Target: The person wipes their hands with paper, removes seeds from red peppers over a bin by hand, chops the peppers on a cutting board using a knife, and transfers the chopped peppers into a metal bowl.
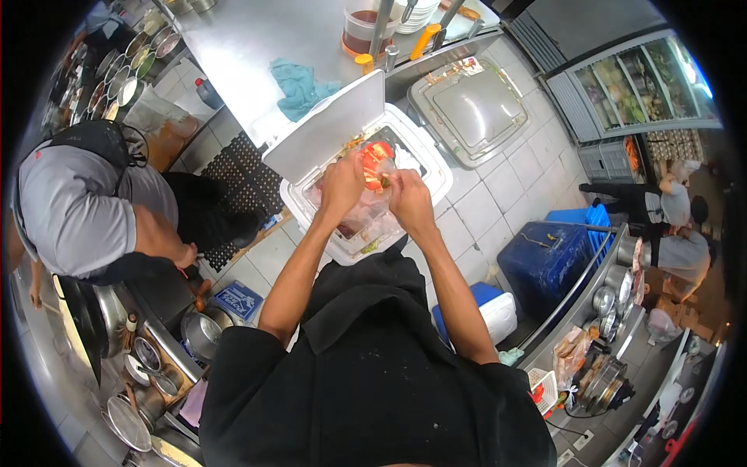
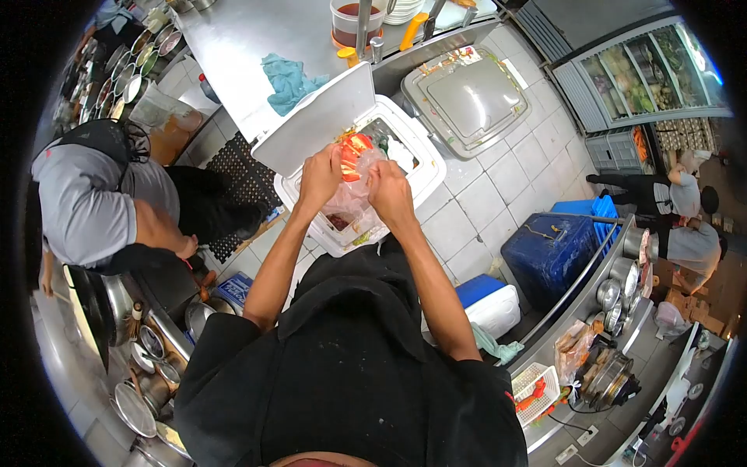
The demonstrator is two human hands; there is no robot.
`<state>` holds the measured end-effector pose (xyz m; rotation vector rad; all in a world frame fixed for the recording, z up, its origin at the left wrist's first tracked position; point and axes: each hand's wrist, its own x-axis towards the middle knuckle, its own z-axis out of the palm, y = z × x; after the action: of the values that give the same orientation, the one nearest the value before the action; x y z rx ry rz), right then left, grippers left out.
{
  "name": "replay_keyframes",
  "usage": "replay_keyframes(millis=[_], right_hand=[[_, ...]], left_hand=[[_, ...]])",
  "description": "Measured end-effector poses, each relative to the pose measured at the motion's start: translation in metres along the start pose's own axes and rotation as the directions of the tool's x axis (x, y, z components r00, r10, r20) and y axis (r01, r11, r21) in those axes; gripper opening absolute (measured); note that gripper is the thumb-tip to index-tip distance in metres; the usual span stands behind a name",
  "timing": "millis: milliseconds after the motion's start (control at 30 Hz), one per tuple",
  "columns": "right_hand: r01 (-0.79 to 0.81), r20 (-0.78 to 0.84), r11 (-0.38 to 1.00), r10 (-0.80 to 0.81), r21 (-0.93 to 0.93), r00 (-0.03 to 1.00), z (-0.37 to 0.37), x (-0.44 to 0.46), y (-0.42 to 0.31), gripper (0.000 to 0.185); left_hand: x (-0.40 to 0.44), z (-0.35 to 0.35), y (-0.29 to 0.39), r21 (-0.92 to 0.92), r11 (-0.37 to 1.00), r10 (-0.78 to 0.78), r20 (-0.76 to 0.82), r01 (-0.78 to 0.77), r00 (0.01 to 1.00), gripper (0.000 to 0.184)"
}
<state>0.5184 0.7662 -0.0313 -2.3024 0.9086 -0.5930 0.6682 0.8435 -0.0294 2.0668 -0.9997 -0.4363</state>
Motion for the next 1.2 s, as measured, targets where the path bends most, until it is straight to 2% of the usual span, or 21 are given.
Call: replay_keyframes(millis=[33, 100, 133, 200, 300, 467, 633, 700, 867, 900, 933, 967, 1000, 1033, 1067, 1100, 1133, 1167, 1200], right_hand=[[0.000, 0.003, 1.000, 0.000, -0.002, 1.000, 0.000, -0.003, 0.002, 0.014], [0.066, -0.137, 0.986, -0.045, 0.155, 0.990, -0.013, 0.000, -0.011, 0.015], [0.066, -0.138, 0.986, -0.045, 0.154, 0.989, -0.016, 0.003, -0.018, 0.015], [-0.017, -0.150, 0.962, 0.060, 0.271, 0.987, -0.017, 0.007, -0.029, 0.018], [0.003, -0.257, 0.985, 0.042, 0.173, 0.965, -0.010, 0.017, -0.019, 0.020], [-0.034, -0.252, 0.975, 0.091, 0.221, 0.964, -0.013, 0.023, -0.011, 0.017], [-0.059, -0.250, 0.965, 0.124, 0.255, 0.960, -0.014, 0.025, -0.007, 0.016], [-0.158, -0.198, 0.939, 0.225, 0.305, 0.954, -0.010, 0.027, 0.000, 0.018], [-0.244, -0.154, 0.881, 0.329, 0.404, 0.932, -0.001, 0.025, 0.015, 0.022], [-0.265, -0.142, 0.852, 0.362, 0.453, 0.921, 0.005, 0.023, 0.017, 0.023], [-0.256, -0.158, 0.875, 0.345, 0.411, 0.925, 0.010, 0.021, 0.018, 0.018], [-0.242, -0.197, 0.900, 0.328, 0.362, 0.924, 0.011, 0.019, 0.024, 0.014], [-0.170, -0.232, 0.983, 0.149, -0.071, 0.961, 0.069, 0.004, 0.085, 0.016], [-0.102, -0.259, 0.863, -0.034, -0.495, 0.965, 0.127, -0.009, 0.147, 0.028], [-0.179, -0.261, 0.978, 0.147, -0.103, 0.954, 0.085, 0.000, 0.109, 0.017], [-0.242, -0.255, 0.921, 0.324, 0.305, 0.911, 0.038, 0.010, 0.067, 0.018], [-0.304, -0.193, 0.865, 0.403, 0.398, 0.895, 0.042, 0.011, 0.066, 0.021], [-0.306, -0.187, 0.875, 0.395, 0.376, 0.899, 0.040, 0.007, 0.063, 0.022], [-0.303, -0.171, 0.886, 0.379, 0.350, 0.910, 0.036, 0.015, 0.062, 0.023]], left_hand=[[-0.001, 0.001, -0.001, -0.002, 1.000, -0.002, 0.000, 0.002, 1.000, 0.028], [-0.003, -0.001, 0.003, -0.048, 0.993, 0.107, -0.077, -0.111, 0.991, 0.025], [-0.005, -0.002, 0.006, -0.049, 0.993, 0.107, -0.077, -0.111, 0.991, 0.025], [-0.011, -0.002, 0.018, 0.051, 0.995, 0.083, 0.076, -0.087, 0.994, 0.027], [-0.023, 0.002, 0.036, 0.040, 0.984, 0.173, 0.055, -0.175, 0.983, 0.028], [-0.031, 0.012, 0.036, 0.021, 0.982, 0.186, -0.007, -0.186, 0.983, 0.032], [-0.028, 0.015, 0.030, -0.015, 0.977, 0.212, 0.053, -0.212, 0.976, 0.033], [-0.028, 0.018, 0.027, -0.021, 0.978, 0.208, 0.059, -0.207, 0.976, 0.032], [-0.028, 0.031, 0.012, -0.091, 0.981, 0.177, 0.072, -0.170, 0.982, 0.031], [-0.028, 0.032, 0.009, -0.126, 0.985, 0.129, 0.109, -0.115, 0.986, 0.031], [-0.029, 0.034, 0.006, -0.161, 0.985, 0.087, 0.149, -0.062, 0.985, 0.030], [-0.028, 0.033, 0.004, -0.189, 0.979, 0.107, 0.162, -0.075, 0.981, 0.035], [-0.041, 0.031, -0.002, -0.222, 0.969, 0.146, 0.156, -0.109, 0.977, 0.040], [-0.038, 0.037, -0.003, -0.293, 0.942, 0.207, 0.125, -0.163, 0.970, 0.046], [-0.030, 0.043, 0.000, -0.363, 0.911, 0.242, 0.092, -0.193, 0.966, 0.052], [-0.027, 0.030, 0.016, -0.473, 0.874, 0.183, 0.105, -0.113, 0.977, 0.042], [-0.028, 0.034, 0.009, -0.271, 0.962, 0.009, 0.136, 0.029, 0.991, 0.035], [-0.022, 0.054, -0.023, -0.207, 0.967, 0.145, -0.042, -0.150, 0.989, 0.033], [-0.009, 0.051, -0.029, -0.214, 0.957, 0.188, -0.054, -0.195, 0.981, 0.033]])
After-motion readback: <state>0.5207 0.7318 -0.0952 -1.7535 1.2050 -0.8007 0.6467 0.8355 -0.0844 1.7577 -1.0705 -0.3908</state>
